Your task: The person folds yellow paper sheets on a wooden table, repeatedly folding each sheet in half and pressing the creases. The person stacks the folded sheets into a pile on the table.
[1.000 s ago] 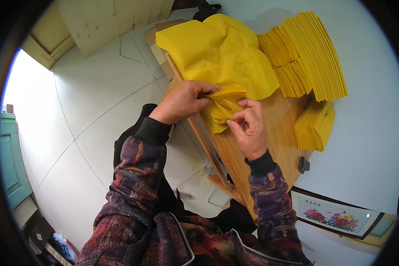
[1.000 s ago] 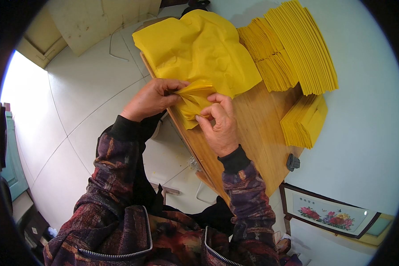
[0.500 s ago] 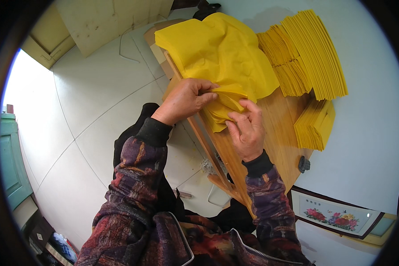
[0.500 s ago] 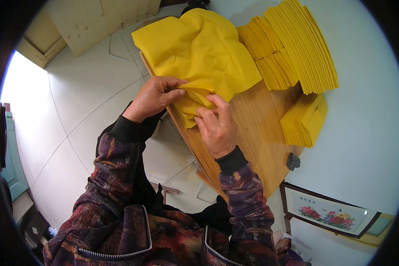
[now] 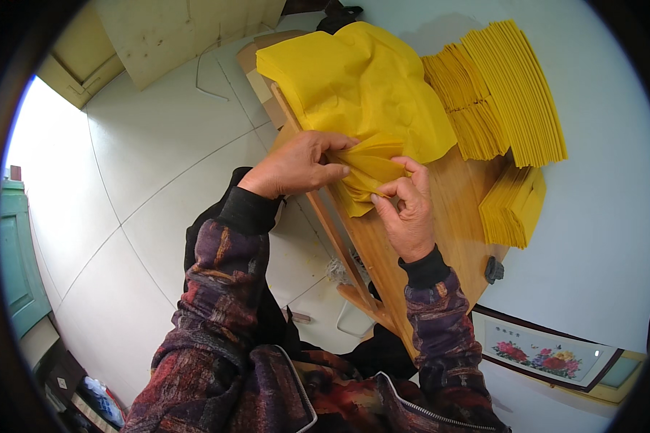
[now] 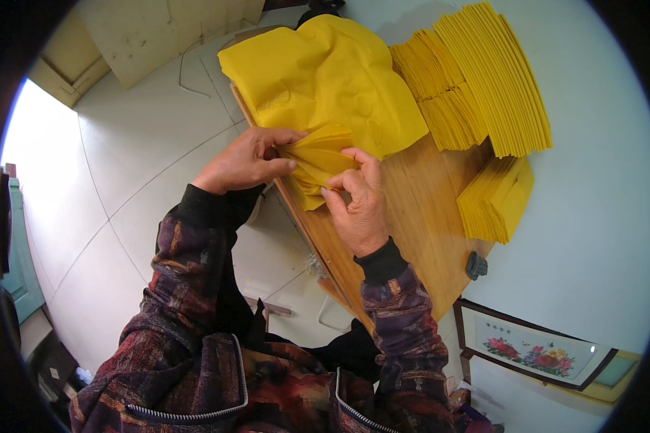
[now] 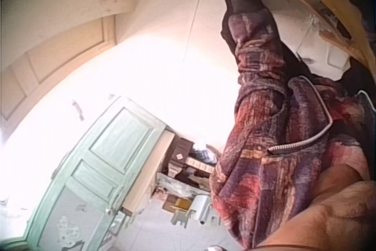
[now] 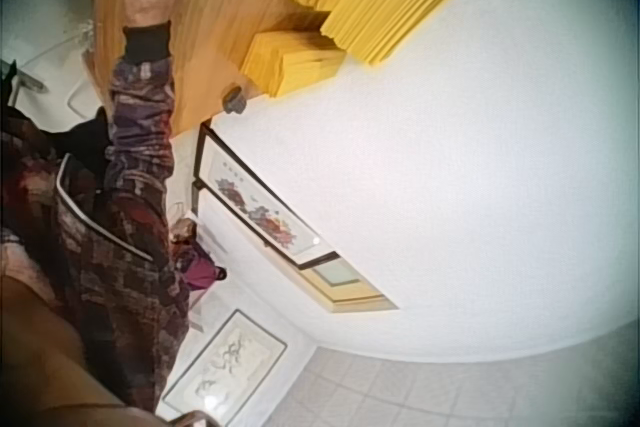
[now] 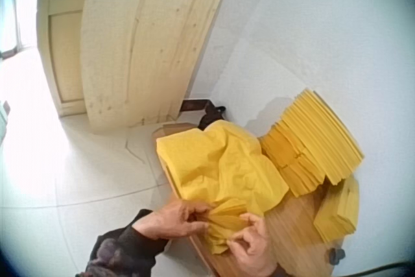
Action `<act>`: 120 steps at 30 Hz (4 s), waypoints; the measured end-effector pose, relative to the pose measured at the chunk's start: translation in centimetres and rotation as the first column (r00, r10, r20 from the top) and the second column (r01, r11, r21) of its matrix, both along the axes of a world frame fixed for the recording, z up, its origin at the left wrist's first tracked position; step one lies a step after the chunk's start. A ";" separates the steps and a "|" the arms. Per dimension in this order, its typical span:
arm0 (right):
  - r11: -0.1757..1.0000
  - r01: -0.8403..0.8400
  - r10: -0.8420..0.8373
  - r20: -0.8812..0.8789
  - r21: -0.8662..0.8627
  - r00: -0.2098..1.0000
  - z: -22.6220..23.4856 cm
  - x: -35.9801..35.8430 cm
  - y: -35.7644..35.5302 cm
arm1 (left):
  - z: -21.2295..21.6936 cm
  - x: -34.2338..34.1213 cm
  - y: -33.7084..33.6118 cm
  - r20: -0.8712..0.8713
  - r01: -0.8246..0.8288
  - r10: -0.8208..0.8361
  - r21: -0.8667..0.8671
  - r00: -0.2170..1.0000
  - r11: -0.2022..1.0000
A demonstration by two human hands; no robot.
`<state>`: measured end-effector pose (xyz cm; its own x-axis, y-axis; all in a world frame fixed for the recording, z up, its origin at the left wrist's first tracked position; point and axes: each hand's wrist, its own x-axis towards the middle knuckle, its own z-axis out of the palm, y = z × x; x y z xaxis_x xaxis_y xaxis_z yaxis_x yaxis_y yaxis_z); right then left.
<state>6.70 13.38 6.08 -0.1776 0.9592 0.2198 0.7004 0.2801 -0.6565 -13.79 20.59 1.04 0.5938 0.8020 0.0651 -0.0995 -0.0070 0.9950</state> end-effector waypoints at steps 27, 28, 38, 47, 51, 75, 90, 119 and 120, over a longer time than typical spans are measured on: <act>0.979 -0.067 0.035 0.168 0.190 0.985 -1.1 -0.3 -1.2 | -0.7 1.3 0.0 -0.056 -0.155 0.154 -0.009 0.986 0.988; 0.984 -0.055 0.032 0.133 0.170 0.991 -1.0 -0.3 -1.1 | -0.8 1.3 0.0 -0.051 -0.148 0.147 -0.013 0.988 0.989; 0.999 0.024 -0.026 -0.062 -0.035 0.998 -0.2 -0.4 -0.6 | -0.8 0.7 0.3 -0.012 -0.042 0.042 -0.013 0.999 0.999; 0.998 0.023 -0.026 -0.044 -0.056 0.999 -0.1 -0.2 -0.6 | 0.1 0.3 0.0 -0.016 -0.044 0.043 -0.114 0.999 0.993; 0.996 0.018 -0.023 -0.058 -0.086 0.998 -0.1 0.0 -0.5 | 0.5 0.4 0.1 -0.066 -0.051 0.043 -0.129 0.997 0.990; 0.981 0.045 -0.075 -0.151 -0.191 0.986 0.6 0.3 0.1 | -0.5 0.9 0.4 0.004 -0.071 0.072 -0.043 0.997 0.996; 0.957 0.051 -0.116 -0.218 -0.284 0.969 0.9 0.5 0.5 | -0.7 1.0 0.5 -0.045 -0.094 0.094 -0.003 0.995 0.996; 0.999 0.042 -0.042 0.073 0.000 0.996 1.0 -0.2 -0.1 | -1.1 1.1 0.5 -0.028 -0.074 0.072 -0.093 0.997 0.993; 0.999 0.041 -0.042 0.081 0.010 0.996 1.0 -0.2 -0.1 | -1.1 1.1 0.5 -0.018 -0.064 0.063 -0.121 0.998 0.991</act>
